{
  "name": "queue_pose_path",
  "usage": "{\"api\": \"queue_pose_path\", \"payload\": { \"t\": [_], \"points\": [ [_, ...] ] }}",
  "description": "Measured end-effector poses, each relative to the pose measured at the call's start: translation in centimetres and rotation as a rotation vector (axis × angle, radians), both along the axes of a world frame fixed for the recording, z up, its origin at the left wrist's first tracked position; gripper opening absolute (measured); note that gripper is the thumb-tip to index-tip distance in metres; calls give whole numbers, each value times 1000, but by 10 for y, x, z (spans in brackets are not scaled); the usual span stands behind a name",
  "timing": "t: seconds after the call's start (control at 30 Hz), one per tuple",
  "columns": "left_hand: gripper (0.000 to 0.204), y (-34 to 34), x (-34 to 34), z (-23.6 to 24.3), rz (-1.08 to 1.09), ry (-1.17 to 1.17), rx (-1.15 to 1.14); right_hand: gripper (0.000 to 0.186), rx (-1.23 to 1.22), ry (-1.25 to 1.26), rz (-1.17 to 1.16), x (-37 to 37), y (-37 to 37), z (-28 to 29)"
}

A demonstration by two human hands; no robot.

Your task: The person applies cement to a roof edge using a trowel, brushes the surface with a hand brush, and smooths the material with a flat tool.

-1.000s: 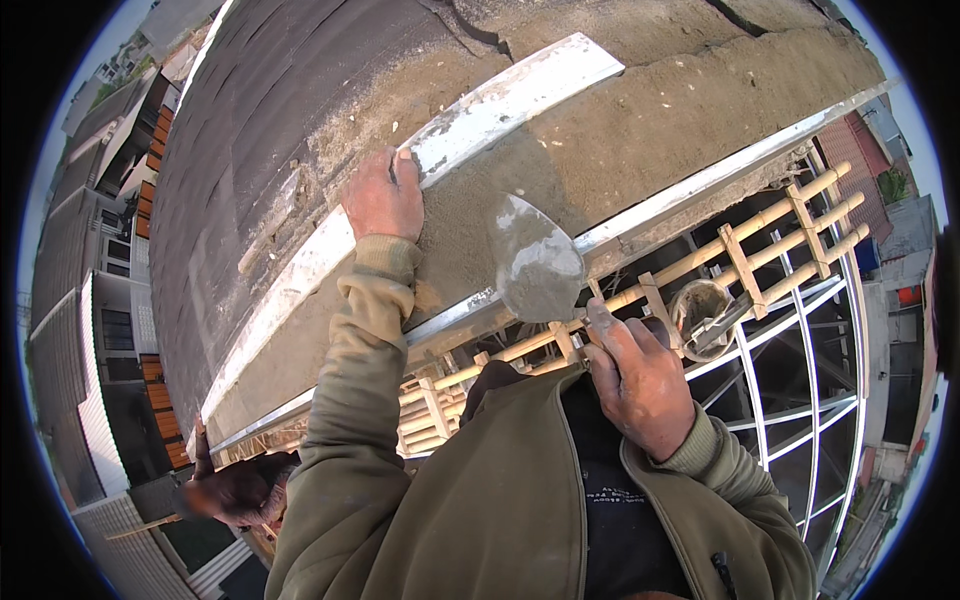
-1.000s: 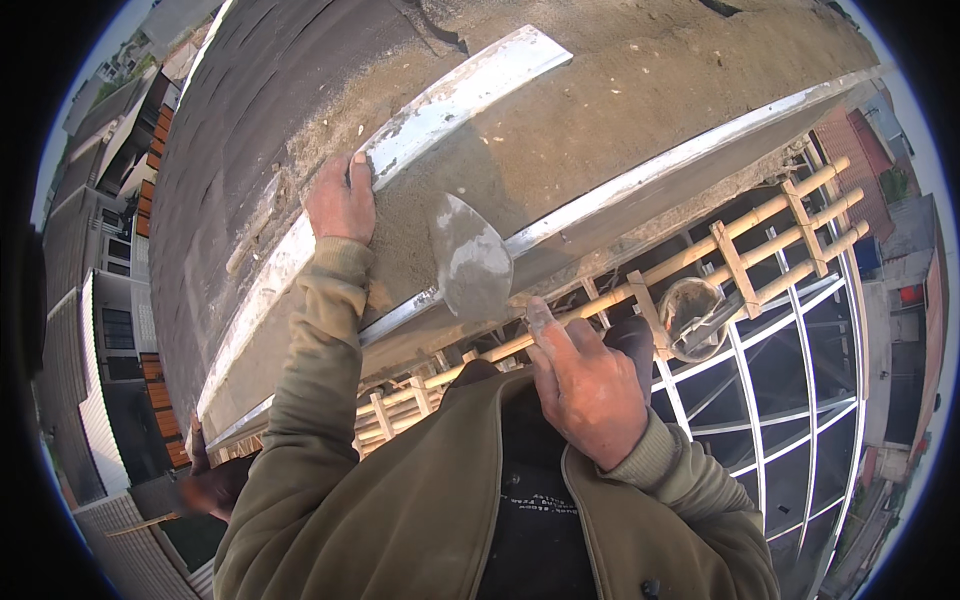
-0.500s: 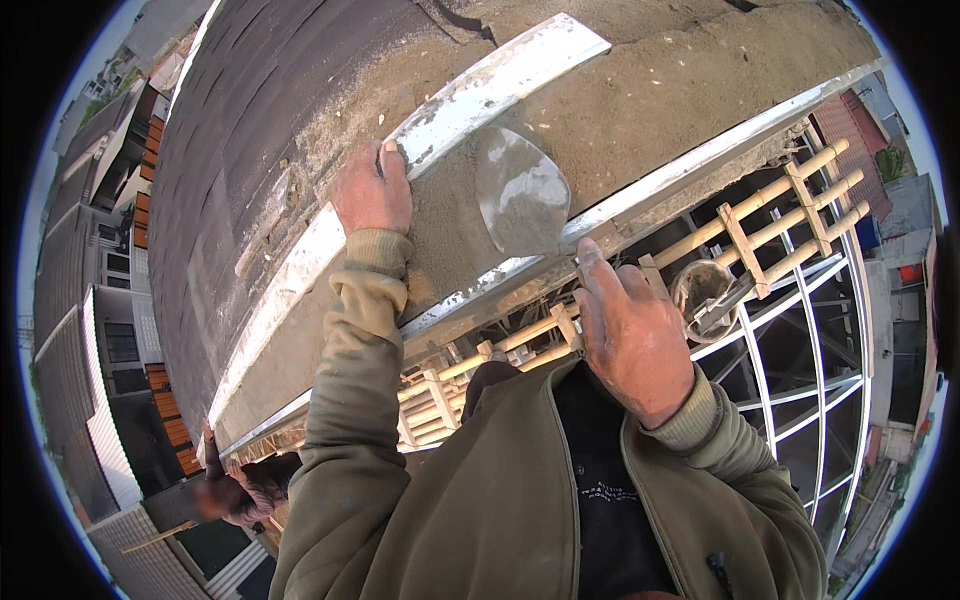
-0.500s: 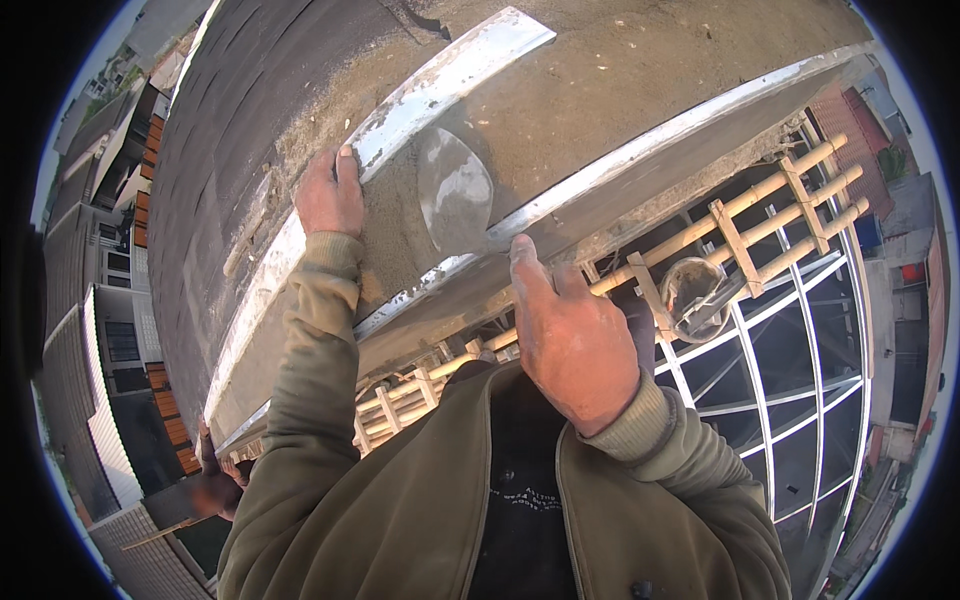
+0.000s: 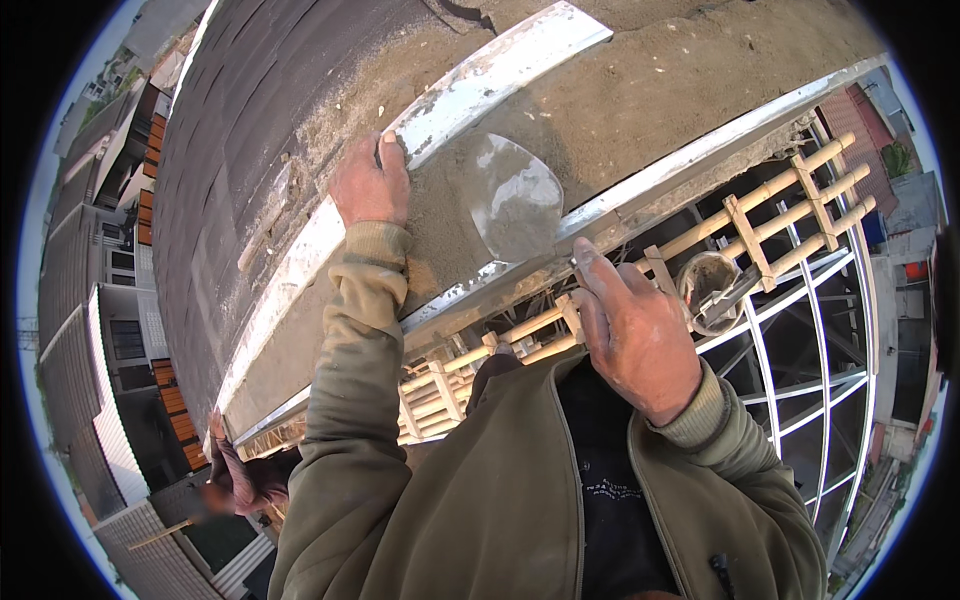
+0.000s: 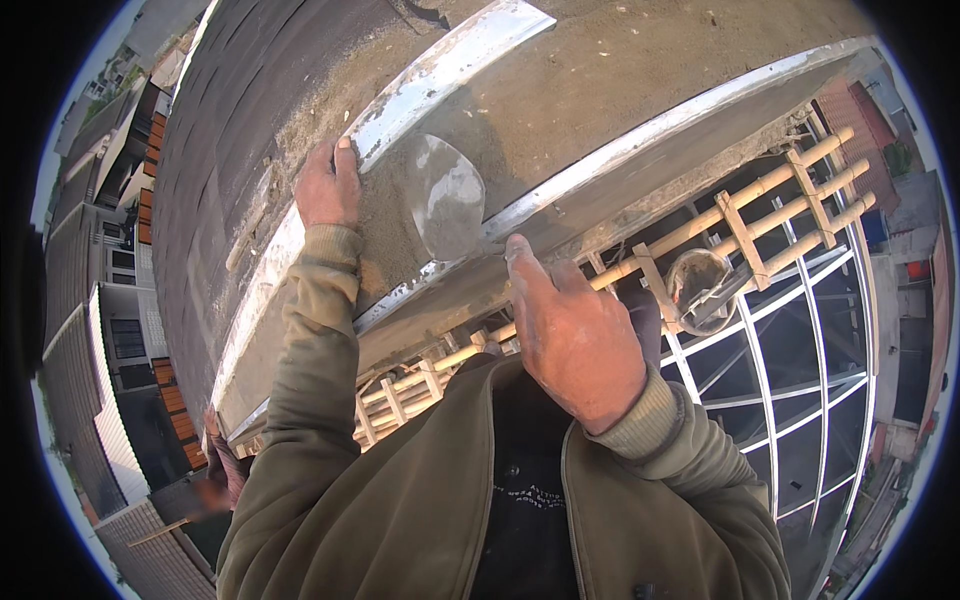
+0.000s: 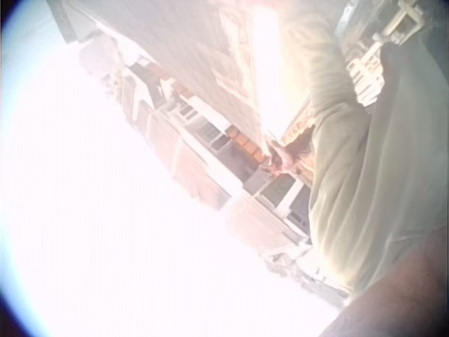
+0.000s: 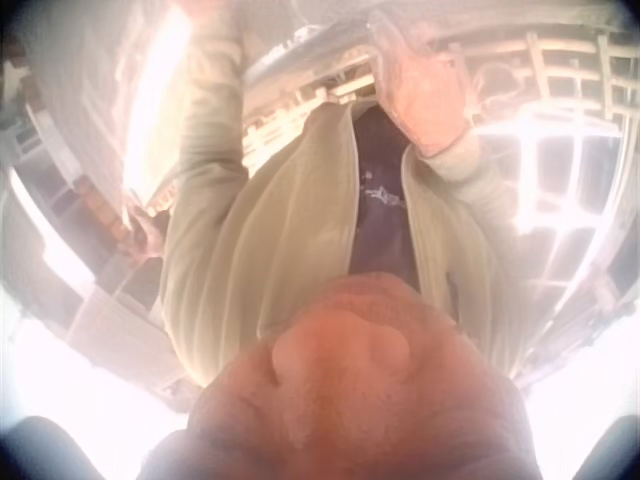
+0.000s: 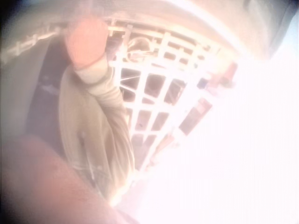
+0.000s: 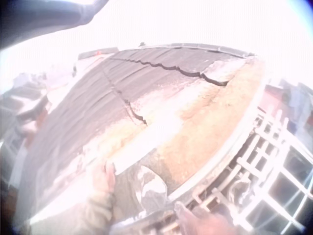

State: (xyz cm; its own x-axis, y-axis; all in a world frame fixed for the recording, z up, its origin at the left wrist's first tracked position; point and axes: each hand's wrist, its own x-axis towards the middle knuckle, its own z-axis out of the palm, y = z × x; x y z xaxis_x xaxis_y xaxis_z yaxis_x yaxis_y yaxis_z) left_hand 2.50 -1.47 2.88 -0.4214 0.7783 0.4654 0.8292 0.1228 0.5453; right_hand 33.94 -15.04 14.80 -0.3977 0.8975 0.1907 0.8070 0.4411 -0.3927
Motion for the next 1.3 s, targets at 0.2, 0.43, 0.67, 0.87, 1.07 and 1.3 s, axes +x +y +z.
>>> {"api": "queue_pose_path", "payload": {
  "t": [0.2, 0.43, 0.67, 0.87, 1.07, 1.3],
  "points": [
    [48, 1, 8, 16, -8, -20, -84, 47, -32, 1, -31, 1, 4, 4],
    [53, -2, 5, 13, -15, -70, -105, 49, -10, -56, 36, -2, 5, 2],
    [55, 1, -1, 5, -42, -47, -72, 43, 254, 247, -95, 45, 18, 17],
    [55, 2, -1, 2, -18, -43, -111, 41, 4, 171, -45, 56, -12, 23],
    [57, -1, 1, 7, -16, -71, -103, 40, -15, 250, -215, 59, -5, 26],
    [60, -2, -3, 3, -19, -138, -134, 38, 65, 343, -244, 68, 11, 29]
  ]
}}
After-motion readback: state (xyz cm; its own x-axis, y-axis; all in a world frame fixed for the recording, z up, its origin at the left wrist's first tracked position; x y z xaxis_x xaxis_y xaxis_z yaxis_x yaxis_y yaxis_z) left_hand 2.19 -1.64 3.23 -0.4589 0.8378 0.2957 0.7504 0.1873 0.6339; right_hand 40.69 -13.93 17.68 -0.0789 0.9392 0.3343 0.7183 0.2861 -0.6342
